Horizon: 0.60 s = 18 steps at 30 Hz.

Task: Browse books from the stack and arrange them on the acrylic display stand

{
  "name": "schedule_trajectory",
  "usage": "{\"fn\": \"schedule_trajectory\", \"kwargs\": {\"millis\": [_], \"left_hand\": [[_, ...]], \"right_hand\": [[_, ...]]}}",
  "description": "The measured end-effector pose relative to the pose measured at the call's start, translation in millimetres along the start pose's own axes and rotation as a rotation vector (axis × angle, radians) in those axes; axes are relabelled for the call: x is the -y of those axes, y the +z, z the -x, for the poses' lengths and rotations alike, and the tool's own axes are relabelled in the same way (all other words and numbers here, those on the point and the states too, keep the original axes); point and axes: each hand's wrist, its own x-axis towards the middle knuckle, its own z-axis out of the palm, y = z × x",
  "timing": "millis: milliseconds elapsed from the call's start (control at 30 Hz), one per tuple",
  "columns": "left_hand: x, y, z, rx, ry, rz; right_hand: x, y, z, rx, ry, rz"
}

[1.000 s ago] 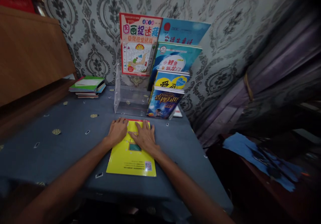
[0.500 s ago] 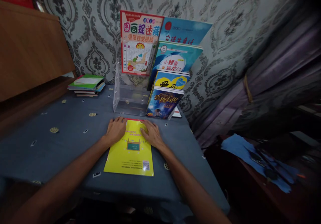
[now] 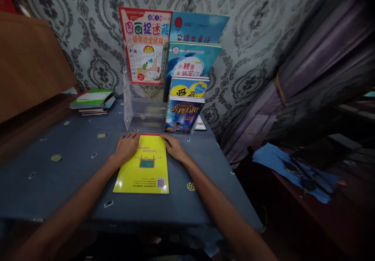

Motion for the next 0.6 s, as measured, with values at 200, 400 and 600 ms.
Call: {"fn": "schedule_trajectory", "kwargs": {"millis": [200, 400, 600], "left_hand": [[-10, -0.7, -12, 0.051, 0.189, 0.063], [-44, 4.5, -25, 0.089, 0.444, 0.204], [-53, 18.7, -19, 0.068, 0.424, 0.241]], "right_hand": [[1, -7, -1, 0.024, 0.025, -0.236], [1, -8, -1, 0.039, 0.032, -0.369], [-8, -2, -3, 0.010, -0.034, -0.370]]}}
